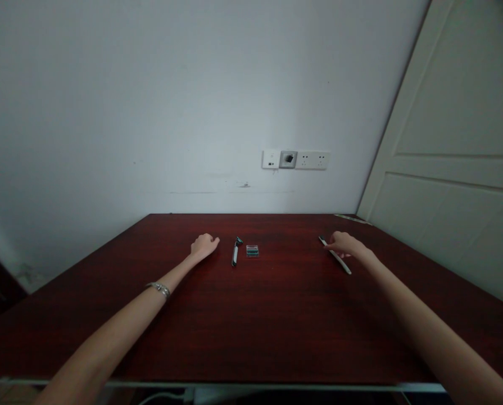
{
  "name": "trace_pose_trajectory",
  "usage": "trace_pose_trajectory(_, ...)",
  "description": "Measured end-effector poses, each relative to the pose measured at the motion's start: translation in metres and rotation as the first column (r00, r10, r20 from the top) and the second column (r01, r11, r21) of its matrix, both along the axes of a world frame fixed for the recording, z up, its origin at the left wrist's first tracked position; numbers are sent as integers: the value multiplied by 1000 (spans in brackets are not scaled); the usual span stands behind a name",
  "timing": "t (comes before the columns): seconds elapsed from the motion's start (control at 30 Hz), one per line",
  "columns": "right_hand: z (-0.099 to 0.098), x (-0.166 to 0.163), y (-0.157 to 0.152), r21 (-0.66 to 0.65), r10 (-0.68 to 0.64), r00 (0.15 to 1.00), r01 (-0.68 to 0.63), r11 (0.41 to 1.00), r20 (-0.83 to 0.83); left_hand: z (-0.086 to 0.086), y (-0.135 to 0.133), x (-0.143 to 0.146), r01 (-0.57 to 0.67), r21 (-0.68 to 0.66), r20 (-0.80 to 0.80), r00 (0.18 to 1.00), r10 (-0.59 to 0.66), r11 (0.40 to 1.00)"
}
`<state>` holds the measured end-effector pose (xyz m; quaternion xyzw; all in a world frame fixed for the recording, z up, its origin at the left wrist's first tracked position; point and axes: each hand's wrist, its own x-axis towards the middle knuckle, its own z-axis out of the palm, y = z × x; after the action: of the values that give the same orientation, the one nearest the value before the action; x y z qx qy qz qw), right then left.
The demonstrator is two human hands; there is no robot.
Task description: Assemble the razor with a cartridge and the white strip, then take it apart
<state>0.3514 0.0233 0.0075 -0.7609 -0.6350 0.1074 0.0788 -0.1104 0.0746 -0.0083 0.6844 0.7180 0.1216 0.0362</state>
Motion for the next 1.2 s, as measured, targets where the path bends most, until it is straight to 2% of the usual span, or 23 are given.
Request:
trace_pose_trajectory(0.2, -5, -9, -1, -40, -102, 995, 103, 994, 20, -3, 2, 2, -12, 49, 14, 1000, 11, 999)
trace_pose_trajectory(0.4, -16, -5, 3, -119, -21, 999, 24, 993, 25, -10, 2, 5, 25, 79, -51, 998, -21, 997)
trace_pose_trajectory(0.7, -21, -20, 5, 20, 70, 989, -73, 997, 134, -15, -1, 13, 82, 124, -145, 987, -64, 989)
trace_pose_trajectory(0.83, -18, -51, 9, 65, 145, 983, -153, 986, 113, -14, -2, 14, 88, 122, -156, 985, -68, 989)
trace_pose_trajectory(1.0, -18, -111, 6, 107, 245, 968, -249, 962, 50, -14, -2, 14, 97, 122, -164, 984, -76, 988)
trace_pose_trajectory(1.2, -13, -170, -1, 123, 304, 953, -303, 945, 13, -15, -2, 14, 98, 143, -178, 981, -72, 985)
